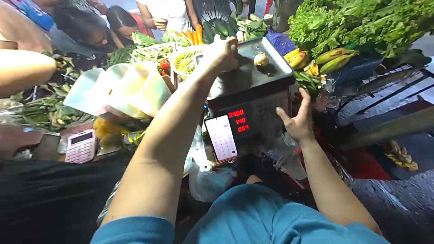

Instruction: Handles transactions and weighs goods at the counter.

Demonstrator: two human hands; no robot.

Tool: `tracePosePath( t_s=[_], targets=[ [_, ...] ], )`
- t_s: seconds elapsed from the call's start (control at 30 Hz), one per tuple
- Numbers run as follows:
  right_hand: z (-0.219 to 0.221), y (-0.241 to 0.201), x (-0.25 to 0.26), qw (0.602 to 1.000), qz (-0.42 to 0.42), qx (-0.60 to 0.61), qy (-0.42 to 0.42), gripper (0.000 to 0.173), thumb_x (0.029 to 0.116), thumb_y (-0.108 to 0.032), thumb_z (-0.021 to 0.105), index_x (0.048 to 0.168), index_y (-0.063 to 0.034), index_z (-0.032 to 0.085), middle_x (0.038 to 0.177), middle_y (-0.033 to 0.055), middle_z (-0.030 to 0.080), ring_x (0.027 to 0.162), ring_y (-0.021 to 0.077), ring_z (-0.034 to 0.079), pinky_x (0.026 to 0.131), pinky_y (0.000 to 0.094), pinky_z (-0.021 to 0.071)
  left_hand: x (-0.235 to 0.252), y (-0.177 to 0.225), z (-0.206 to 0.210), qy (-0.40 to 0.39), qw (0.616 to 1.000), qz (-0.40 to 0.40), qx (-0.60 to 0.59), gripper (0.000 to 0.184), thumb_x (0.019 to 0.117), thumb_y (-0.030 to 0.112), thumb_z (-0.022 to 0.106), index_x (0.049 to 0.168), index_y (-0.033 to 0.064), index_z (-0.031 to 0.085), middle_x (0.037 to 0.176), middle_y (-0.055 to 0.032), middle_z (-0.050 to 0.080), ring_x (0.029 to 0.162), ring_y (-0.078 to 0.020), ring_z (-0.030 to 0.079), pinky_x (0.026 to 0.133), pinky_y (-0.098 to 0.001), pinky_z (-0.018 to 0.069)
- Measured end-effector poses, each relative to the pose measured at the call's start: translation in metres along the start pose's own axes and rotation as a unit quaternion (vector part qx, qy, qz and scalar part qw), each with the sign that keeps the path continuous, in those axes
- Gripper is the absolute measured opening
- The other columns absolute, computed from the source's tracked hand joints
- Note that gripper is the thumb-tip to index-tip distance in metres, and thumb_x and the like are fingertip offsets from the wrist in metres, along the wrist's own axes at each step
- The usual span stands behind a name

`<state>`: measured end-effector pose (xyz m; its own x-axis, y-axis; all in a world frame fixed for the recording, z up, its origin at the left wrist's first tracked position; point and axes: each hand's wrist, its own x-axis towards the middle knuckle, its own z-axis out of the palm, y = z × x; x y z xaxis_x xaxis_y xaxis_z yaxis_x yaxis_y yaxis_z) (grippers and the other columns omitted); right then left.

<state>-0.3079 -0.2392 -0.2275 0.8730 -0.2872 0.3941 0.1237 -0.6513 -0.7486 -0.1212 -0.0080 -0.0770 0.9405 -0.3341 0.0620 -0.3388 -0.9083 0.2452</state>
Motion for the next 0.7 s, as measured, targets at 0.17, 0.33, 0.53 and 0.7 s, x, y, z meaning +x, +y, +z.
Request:
tracePosePath(
  t_s=[0.17, 0.33, 0.53, 0.7],
  targets=[
    [0.009, 0.006, -0.002, 0.997, 0.040, -0.021, -0.070, 0.120, 0.0765, -0.039, 0.087, 0.163, -0.0043, 0.011, 0.162, 0.0269, 0.030, 0.147, 0.0409, 0.036, 0.118, 0.0572, 0.0340, -0.018, -0.015, -0.008, 0.061, 0.990, 0.008, -0.129, 0.063, 0.0909, 0.027, 0.068, 0.151, 0.0275, 0.048, 0.148, -0.0255, 0.045, 0.126, -0.0397, 0.057, 0.097, -0.0608, 0.0492],
    [0.014, 0.003, 0.004, 0.997, 0.010, -0.045, -0.068, 0.122, 0.0757, -0.036, 0.090, 0.164, -0.0071, 0.010, 0.158, 0.0320, 0.031, 0.141, 0.0498, 0.041, 0.112, 0.0635, 0.0397, -0.066, -0.003, -0.044, 0.099, 0.970, 0.008, -0.224, 0.044, 0.0938, 0.027, 0.070, 0.136, 0.0154, 0.061, 0.130, -0.0128, 0.062, 0.114, -0.0191, 0.064, 0.098, -0.0437, 0.0525],
    [0.012, -0.013, -0.011, 0.999, 0.002, -0.014, -0.030, 0.122, 0.0792, -0.040, 0.085, 0.165, -0.0058, 0.005, 0.163, 0.0291, 0.024, 0.148, 0.0454, 0.031, 0.117, 0.0617, 0.0314, -0.086, 0.010, -0.052, 0.100, 0.980, 0.076, -0.157, 0.017, 0.0950, 0.023, 0.067, 0.102, 0.0078, 0.069, 0.087, -0.0045, 0.068, 0.079, -0.0122, 0.065, 0.078, -0.0396, 0.0544],
    [0.027, -0.021, -0.066, 0.984, -0.169, -0.060, 0.016, 0.074, 0.0962, -0.041, 0.062, 0.152, 0.0028, 0.040, 0.155, 0.0267, 0.041, 0.143, 0.0399, 0.041, 0.116, 0.0564, 0.0362, -0.067, 0.005, -0.013, 0.070, 0.991, 0.103, -0.040, 0.063, 0.0850, 0.024, 0.069, 0.146, 0.0259, 0.054, 0.141, -0.0210, 0.052, 0.111, -0.0358, 0.065, 0.089, -0.0582, 0.0532]
  ],
)
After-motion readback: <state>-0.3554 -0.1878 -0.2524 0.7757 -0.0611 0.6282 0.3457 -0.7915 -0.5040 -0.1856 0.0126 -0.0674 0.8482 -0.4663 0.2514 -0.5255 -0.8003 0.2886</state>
